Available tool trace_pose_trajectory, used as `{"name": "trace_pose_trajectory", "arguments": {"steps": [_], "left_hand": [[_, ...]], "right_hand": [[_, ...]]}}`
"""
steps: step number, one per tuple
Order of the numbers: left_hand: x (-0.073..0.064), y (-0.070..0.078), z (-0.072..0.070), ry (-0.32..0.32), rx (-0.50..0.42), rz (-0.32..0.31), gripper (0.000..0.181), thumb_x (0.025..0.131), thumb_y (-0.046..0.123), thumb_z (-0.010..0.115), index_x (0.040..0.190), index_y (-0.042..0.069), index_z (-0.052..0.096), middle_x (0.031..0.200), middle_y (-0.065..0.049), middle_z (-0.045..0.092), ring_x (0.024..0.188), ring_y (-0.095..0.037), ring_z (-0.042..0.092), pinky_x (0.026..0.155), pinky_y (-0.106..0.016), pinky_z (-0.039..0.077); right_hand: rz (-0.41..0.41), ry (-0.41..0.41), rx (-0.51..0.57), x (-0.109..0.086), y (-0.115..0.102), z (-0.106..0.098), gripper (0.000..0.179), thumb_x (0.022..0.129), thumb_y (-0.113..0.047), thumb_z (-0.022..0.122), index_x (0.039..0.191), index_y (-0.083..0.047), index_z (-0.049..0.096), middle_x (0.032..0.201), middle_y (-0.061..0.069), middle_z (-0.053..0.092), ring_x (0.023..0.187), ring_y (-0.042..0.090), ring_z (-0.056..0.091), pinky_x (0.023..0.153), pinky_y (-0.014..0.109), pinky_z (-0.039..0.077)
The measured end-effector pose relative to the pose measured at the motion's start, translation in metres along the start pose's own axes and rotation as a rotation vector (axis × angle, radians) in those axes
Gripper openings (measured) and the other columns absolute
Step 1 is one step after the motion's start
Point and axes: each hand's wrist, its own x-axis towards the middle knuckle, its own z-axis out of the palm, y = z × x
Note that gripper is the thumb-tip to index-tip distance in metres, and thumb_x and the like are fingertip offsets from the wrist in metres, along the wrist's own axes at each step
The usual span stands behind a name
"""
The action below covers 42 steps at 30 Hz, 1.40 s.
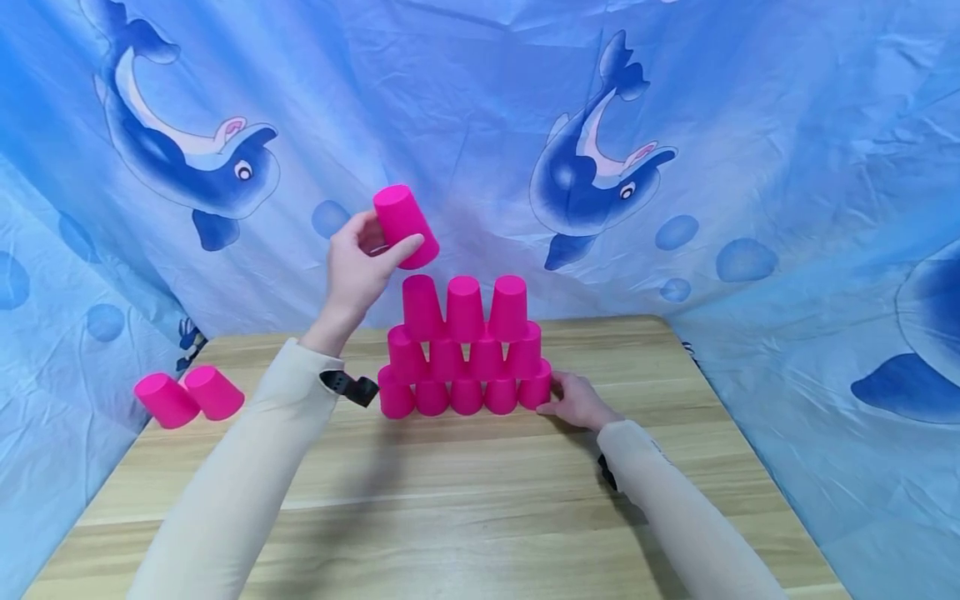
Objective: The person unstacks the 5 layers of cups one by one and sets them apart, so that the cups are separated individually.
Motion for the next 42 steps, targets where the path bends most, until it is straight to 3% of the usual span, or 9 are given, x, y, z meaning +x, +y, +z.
{"name": "trace_pose_trajectory", "arguments": {"steps": [3,6,10,18,25,35,42], "left_hand": [[-0.008,0.009,-0.015,0.021,0.031,-0.029,0.051,0.081,0.021,0.078,0.122,0.001,0.057,0.107,-0.013,0.062,0.097,-0.026,0.061,0.083,-0.031,0.052],[-0.012,0.001,-0.029,0.051,0.056,-0.076,0.054,0.08,0.02,0.078,0.125,0.0,0.055,0.111,-0.016,0.062,0.1,-0.029,0.06,0.085,-0.032,0.052],[-0.014,-0.031,-0.049,0.092,0.095,-0.106,0.06,0.078,0.029,0.08,0.127,0.005,0.057,0.112,-0.012,0.062,0.1,-0.025,0.06,0.085,-0.031,0.051],[-0.032,-0.065,-0.082,0.151,0.186,-0.179,0.058,0.078,0.031,0.08,0.124,0.003,0.058,0.111,-0.012,0.061,0.1,-0.025,0.059,0.087,-0.033,0.051],[-0.053,-0.102,-0.111,0.147,0.287,-0.336,0.062,0.081,0.028,0.078,0.13,0.001,0.053,0.116,-0.017,0.059,0.105,-0.029,0.058,0.09,-0.038,0.049],[-0.096,-0.146,-0.159,0.107,0.421,-0.627,0.074,0.084,0.032,0.073,0.141,0.0,0.038,0.129,-0.022,0.051,0.117,-0.034,0.049,0.096,-0.046,0.043],[-0.118,-0.167,-0.182,0.082,0.526,-0.753,0.078,0.085,0.028,0.072,0.143,-0.002,0.03,0.137,-0.027,0.043,0.123,-0.042,0.041,0.098,-0.054,0.039]], "right_hand": [[-0.004,0.004,-0.005,0.0,-0.001,-0.001,0.065,0.078,-0.022,0.081,0.134,-0.007,0.052,0.126,0.011,0.057,0.116,0.034,0.054,0.093,0.048,0.046],[-0.003,0.006,-0.012,0.0,-0.001,-0.001,0.065,0.077,-0.022,0.081,0.134,-0.007,0.052,0.126,0.011,0.058,0.115,0.034,0.054,0.093,0.048,0.046],[0.001,0.005,-0.016,0.0,-0.001,0.0,0.066,0.077,-0.023,0.081,0.134,-0.006,0.052,0.126,0.012,0.057,0.115,0.035,0.054,0.093,0.049,0.046],[-0.003,0.0,-0.007,0.001,0.002,0.001,0.066,0.078,-0.024,0.081,0.134,-0.005,0.052,0.127,0.012,0.057,0.116,0.035,0.053,0.093,0.048,0.046],[0.006,0.001,-0.006,0.001,0.0,0.001,0.066,0.078,-0.023,0.081,0.134,-0.005,0.051,0.127,0.013,0.057,0.116,0.035,0.053,0.093,0.048,0.046],[0.03,0.002,-0.015,0.001,-0.002,0.001,0.067,0.078,-0.024,0.081,0.135,-0.005,0.051,0.128,0.014,0.056,0.117,0.037,0.052,0.093,0.049,0.046],[0.015,-0.002,-0.017,0.002,-0.001,0.001,0.069,0.078,-0.025,0.081,0.135,-0.004,0.05,0.129,0.015,0.056,0.118,0.037,0.052,0.093,0.05,0.045]]}}
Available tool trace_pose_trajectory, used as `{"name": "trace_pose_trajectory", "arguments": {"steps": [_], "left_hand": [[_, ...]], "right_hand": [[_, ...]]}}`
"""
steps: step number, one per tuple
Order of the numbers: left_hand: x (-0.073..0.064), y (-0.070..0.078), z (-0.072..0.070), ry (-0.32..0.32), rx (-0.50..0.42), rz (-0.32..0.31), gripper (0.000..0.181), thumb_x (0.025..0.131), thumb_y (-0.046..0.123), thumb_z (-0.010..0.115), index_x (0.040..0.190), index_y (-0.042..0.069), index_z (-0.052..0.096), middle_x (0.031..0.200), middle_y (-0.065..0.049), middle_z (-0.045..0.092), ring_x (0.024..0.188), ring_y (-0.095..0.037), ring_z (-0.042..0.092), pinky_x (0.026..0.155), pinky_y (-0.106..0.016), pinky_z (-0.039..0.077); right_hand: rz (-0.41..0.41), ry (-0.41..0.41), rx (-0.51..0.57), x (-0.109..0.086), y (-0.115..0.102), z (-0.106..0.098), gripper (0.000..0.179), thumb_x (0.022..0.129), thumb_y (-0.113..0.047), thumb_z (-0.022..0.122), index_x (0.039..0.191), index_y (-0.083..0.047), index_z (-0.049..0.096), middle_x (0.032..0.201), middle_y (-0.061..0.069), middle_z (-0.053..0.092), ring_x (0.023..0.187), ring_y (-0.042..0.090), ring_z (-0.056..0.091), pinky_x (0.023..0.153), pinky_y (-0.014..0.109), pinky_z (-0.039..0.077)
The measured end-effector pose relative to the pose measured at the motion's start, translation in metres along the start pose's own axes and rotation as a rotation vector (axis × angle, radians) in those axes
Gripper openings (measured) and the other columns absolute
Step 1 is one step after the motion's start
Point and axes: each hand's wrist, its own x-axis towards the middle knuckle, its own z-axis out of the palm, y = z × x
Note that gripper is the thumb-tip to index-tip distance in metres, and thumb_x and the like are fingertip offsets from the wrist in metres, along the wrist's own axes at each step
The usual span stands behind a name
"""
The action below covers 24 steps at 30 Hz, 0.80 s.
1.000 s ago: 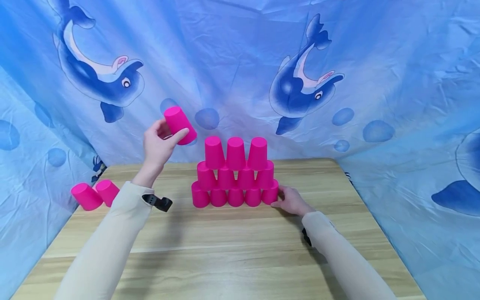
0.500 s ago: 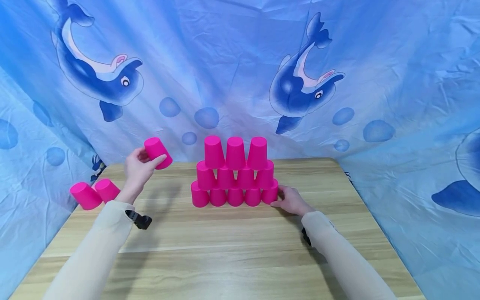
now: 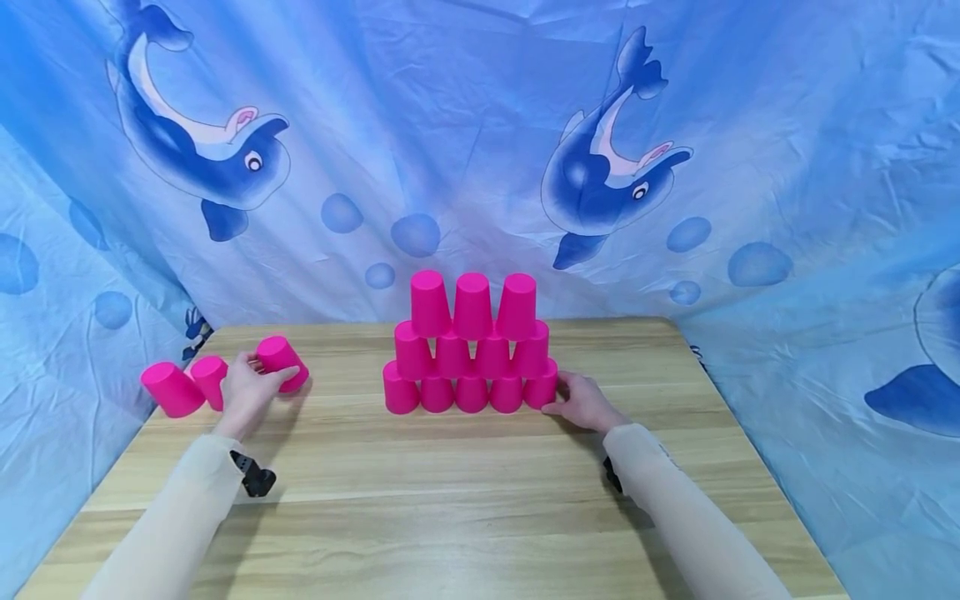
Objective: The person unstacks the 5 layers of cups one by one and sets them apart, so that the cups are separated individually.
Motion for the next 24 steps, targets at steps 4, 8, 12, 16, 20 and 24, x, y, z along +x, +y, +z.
{"name": "trace_pose_trajectory", "arguments": {"steps": [4,8,12,16,20,24], "left_hand": [[0.002,-0.014,-0.002,-0.008,0.033,-0.021,0.08,0.085,0.027,0.072,0.144,-0.004,0.028,0.138,-0.029,0.04,0.124,-0.046,0.036,0.097,-0.057,0.037],[0.004,-0.025,-0.005,-0.006,0.033,-0.023,0.081,0.084,0.026,0.072,0.144,-0.005,0.027,0.137,-0.03,0.04,0.123,-0.047,0.035,0.096,-0.058,0.038],[0.006,-0.033,-0.008,0.01,0.018,-0.027,0.08,0.084,0.023,0.073,0.143,-0.005,0.027,0.135,-0.031,0.04,0.121,-0.046,0.038,0.097,-0.058,0.037],[0.008,-0.039,-0.012,0.032,0.048,-0.026,0.079,0.083,0.024,0.073,0.14,-0.007,0.029,0.131,-0.031,0.043,0.118,-0.046,0.041,0.097,-0.058,0.037],[0.009,-0.042,-0.014,0.036,0.089,-0.026,0.08,0.084,0.026,0.072,0.141,-0.008,0.028,0.13,-0.033,0.044,0.117,-0.047,0.043,0.097,-0.058,0.038],[0.009,-0.042,-0.014,0.05,0.105,-0.02,0.08,0.084,0.027,0.071,0.143,-0.008,0.028,0.131,-0.033,0.044,0.117,-0.048,0.043,0.097,-0.058,0.038]], "right_hand": [[-0.013,-0.002,0.002,-0.001,0.001,0.0,0.068,0.079,-0.024,0.08,0.136,-0.003,0.05,0.129,0.016,0.055,0.117,0.038,0.052,0.093,0.05,0.045],[0.003,-0.003,0.008,-0.002,0.0,0.0,0.068,0.079,-0.023,0.08,0.136,-0.005,0.049,0.13,0.014,0.055,0.118,0.036,0.052,0.094,0.049,0.045],[0.031,-0.001,0.018,-0.002,-0.003,0.0,0.068,0.077,-0.023,0.081,0.136,-0.008,0.05,0.129,0.011,0.055,0.119,0.034,0.051,0.094,0.048,0.045],[0.022,-0.005,0.017,-0.002,-0.003,-0.001,0.067,0.078,-0.022,0.081,0.136,-0.007,0.05,0.128,0.012,0.056,0.117,0.035,0.052,0.094,0.048,0.045],[0.014,-0.005,0.019,-0.002,-0.004,-0.001,0.067,0.078,-0.022,0.081,0.135,-0.006,0.05,0.128,0.013,0.056,0.117,0.035,0.052,0.094,0.048,0.045],[0.01,-0.001,0.019,-0.003,-0.003,-0.001,0.067,0.078,-0.022,0.081,0.135,-0.005,0.05,0.128,0.013,0.056,0.117,0.035,0.052,0.094,0.048,0.045]]}}
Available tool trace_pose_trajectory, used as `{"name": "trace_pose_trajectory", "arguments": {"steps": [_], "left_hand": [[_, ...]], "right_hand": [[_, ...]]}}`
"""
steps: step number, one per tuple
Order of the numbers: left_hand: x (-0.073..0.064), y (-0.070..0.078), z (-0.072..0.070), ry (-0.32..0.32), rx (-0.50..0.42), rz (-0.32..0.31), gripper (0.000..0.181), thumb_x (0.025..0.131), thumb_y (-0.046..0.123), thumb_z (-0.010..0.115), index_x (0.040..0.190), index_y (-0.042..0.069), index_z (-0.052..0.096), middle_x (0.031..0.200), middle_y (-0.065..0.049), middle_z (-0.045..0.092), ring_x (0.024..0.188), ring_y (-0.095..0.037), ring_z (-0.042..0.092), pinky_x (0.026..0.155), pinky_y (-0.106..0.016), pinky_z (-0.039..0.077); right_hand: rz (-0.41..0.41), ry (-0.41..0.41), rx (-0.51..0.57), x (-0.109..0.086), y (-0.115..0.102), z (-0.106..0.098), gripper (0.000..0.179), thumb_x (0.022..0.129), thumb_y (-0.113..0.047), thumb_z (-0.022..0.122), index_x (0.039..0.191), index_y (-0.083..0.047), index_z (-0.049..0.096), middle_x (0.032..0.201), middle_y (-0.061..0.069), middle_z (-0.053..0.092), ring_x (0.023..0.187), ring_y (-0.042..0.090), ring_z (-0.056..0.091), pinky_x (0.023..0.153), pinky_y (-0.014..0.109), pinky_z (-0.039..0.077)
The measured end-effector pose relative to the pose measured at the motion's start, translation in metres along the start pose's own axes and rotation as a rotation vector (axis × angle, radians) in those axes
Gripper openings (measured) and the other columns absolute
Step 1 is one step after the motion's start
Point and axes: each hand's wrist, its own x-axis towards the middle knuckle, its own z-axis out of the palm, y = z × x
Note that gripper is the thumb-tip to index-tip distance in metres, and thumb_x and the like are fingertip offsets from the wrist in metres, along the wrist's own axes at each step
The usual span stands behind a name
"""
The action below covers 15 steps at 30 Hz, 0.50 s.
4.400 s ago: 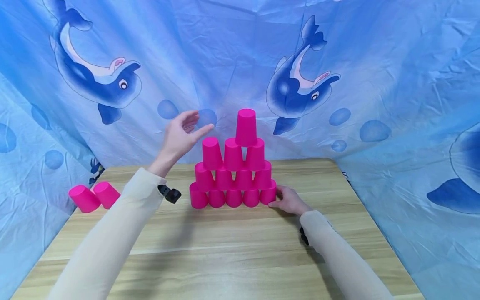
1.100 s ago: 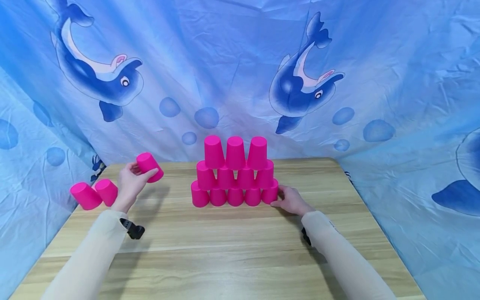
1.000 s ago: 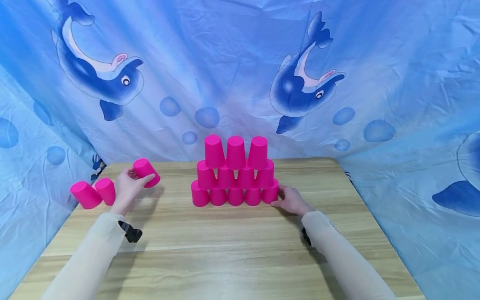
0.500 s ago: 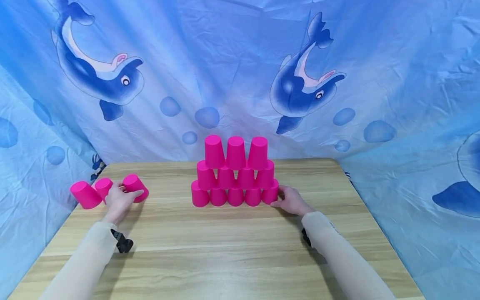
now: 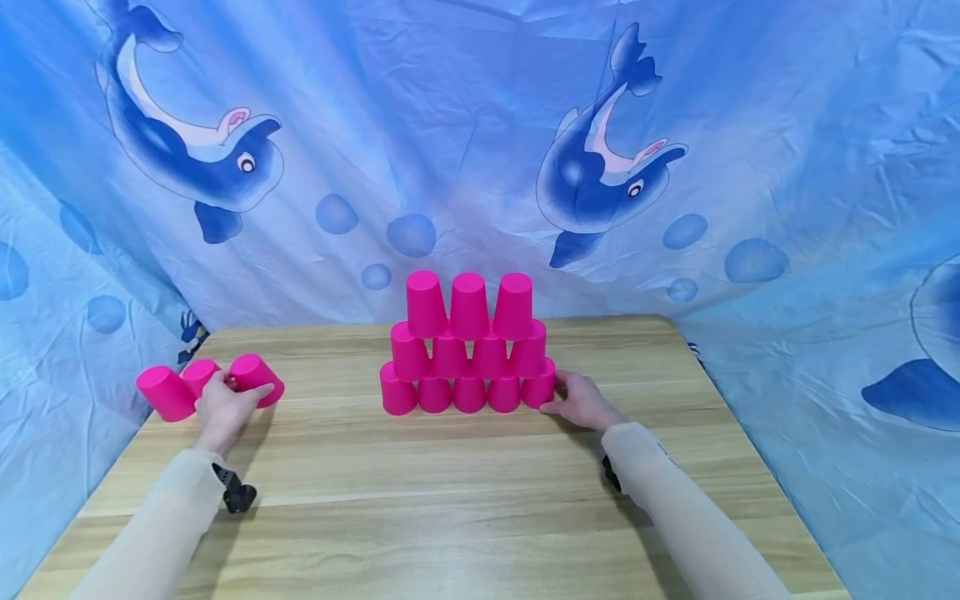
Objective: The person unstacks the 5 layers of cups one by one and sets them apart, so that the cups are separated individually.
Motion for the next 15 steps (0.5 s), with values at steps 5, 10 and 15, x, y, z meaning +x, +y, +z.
{"name": "trace_pose_trajectory", "arguments": {"steps": [5,10,15], "left_hand": [[-0.001,0.0,0.0,0.027,0.018,0.038,0.078,0.083,0.027,0.073,0.141,-0.007,0.033,0.13,-0.033,0.047,0.116,-0.049,0.044,0.095,-0.059,0.039],[-0.002,0.004,-0.003,0.049,0.015,0.076,0.077,0.083,0.031,0.073,0.14,-0.005,0.037,0.129,-0.031,0.049,0.115,-0.048,0.043,0.092,-0.06,0.041],[-0.003,0.016,-0.007,0.065,0.025,0.11,0.079,0.085,0.035,0.07,0.144,-0.003,0.033,0.133,-0.03,0.045,0.117,-0.049,0.037,0.089,-0.06,0.043]], "right_hand": [[-0.009,-0.001,0.003,0.0,0.0,0.001,0.067,0.078,-0.023,0.081,0.135,-0.005,0.05,0.128,0.013,0.056,0.117,0.036,0.052,0.093,0.049,0.045],[-0.019,-0.001,0.001,0.001,0.002,0.001,0.067,0.078,-0.024,0.081,0.135,-0.004,0.051,0.129,0.014,0.056,0.117,0.036,0.052,0.094,0.049,0.045],[-0.016,0.002,-0.007,0.001,0.003,0.001,0.068,0.078,-0.024,0.081,0.135,-0.004,0.05,0.129,0.015,0.056,0.118,0.036,0.052,0.094,0.049,0.045]]}}
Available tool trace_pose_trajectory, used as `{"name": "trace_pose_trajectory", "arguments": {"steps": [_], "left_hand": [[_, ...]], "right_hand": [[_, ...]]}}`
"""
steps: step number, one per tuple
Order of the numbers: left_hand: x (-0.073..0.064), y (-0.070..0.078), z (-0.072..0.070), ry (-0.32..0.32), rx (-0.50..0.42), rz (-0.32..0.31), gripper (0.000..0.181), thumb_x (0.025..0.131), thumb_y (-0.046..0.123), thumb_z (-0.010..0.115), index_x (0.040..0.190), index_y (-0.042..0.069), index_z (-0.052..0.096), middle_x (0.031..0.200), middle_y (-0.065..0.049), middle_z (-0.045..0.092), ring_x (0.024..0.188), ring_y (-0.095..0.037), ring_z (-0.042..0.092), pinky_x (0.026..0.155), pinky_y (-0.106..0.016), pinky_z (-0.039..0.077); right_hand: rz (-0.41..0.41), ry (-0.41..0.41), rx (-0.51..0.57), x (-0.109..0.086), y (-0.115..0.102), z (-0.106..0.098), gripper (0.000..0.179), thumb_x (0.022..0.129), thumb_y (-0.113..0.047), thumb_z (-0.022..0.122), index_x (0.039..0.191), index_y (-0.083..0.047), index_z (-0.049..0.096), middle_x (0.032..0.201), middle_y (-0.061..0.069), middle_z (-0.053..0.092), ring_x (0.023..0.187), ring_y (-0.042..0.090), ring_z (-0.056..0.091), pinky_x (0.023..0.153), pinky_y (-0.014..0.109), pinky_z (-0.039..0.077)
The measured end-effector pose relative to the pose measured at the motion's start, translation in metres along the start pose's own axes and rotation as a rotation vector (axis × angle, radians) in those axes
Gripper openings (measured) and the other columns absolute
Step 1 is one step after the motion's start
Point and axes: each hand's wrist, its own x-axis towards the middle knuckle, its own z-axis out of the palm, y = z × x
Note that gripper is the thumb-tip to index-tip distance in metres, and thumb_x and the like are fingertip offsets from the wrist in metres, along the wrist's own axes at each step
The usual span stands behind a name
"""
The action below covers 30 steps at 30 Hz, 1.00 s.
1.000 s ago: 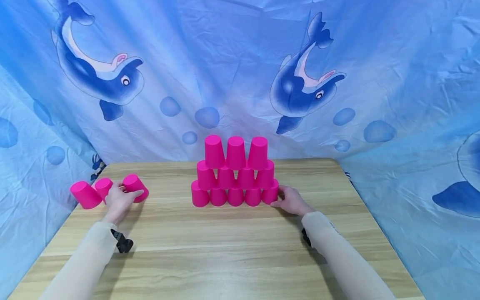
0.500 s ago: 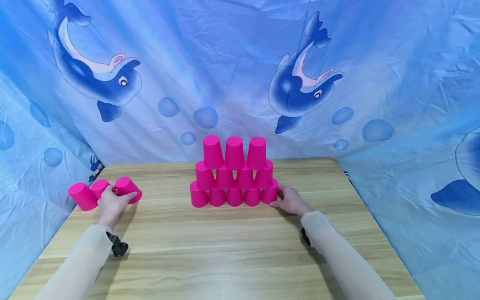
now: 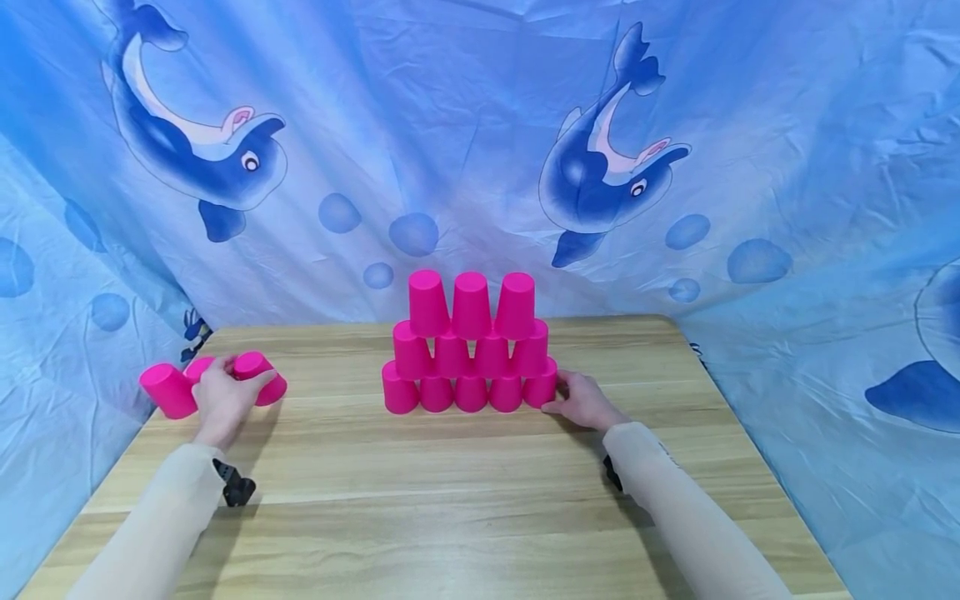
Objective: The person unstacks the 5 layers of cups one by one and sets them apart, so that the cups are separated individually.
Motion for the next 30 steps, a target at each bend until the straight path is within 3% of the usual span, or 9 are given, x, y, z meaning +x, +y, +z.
{"name": "trace_pose_trajectory", "arguments": {"steps": [12,18,23,26,30], "left_hand": [[-0.001,0.04,-0.01,0.094,-0.001,0.125,0.086,0.085,0.037,0.07,0.15,0.004,0.025,0.143,-0.027,0.037,0.127,-0.048,0.032,0.098,-0.063,0.032],[-0.009,0.063,0.0,0.095,-0.047,0.213,0.082,0.086,0.042,0.067,0.15,0.009,0.027,0.133,-0.025,0.047,0.115,-0.046,0.045,0.095,-0.06,0.037],[-0.017,0.094,0.014,0.095,-0.129,0.319,0.079,0.085,0.044,0.069,0.144,0.003,0.038,0.141,-0.02,0.044,0.124,-0.041,0.043,0.102,-0.053,0.033],[-0.023,0.118,0.022,0.025,-0.242,0.374,0.077,0.084,0.046,0.07,0.139,-0.001,0.044,0.137,-0.02,0.048,0.125,-0.036,0.045,0.103,-0.045,0.036],[-0.035,0.149,0.028,-0.133,-0.385,0.424,0.077,0.08,0.045,0.075,0.136,-0.001,0.048,0.134,-0.018,0.052,0.123,-0.03,0.049,0.102,-0.039,0.039]], "right_hand": [[0.042,-0.001,0.001,0.001,-0.002,0.0,0.07,0.077,-0.024,0.082,0.137,-0.008,0.049,0.129,0.012,0.055,0.118,0.035,0.051,0.094,0.049,0.045],[0.04,-0.002,-0.003,0.0,-0.001,0.0,0.07,0.077,-0.025,0.082,0.137,-0.007,0.049,0.129,0.012,0.055,0.118,0.035,0.051,0.094,0.05,0.045],[0.043,-0.002,-0.007,0.0,-0.001,0.001,0.071,0.077,-0.025,0.081,0.137,-0.007,0.049,0.13,0.013,0.055,0.119,0.035,0.051,0.094,0.049,0.045],[0.05,0.002,-0.004,0.0,-0.002,0.001,0.07,0.077,-0.025,0.081,0.137,-0.007,0.049,0.131,0.013,0.055,0.119,0.035,0.051,0.094,0.049,0.045],[0.052,0.005,0.0,0.001,-0.002,0.002,0.07,0.077,-0.024,0.081,0.137,-0.007,0.049,0.131,0.013,0.054,0.12,0.035,0.05,0.094,0.049,0.045]]}}
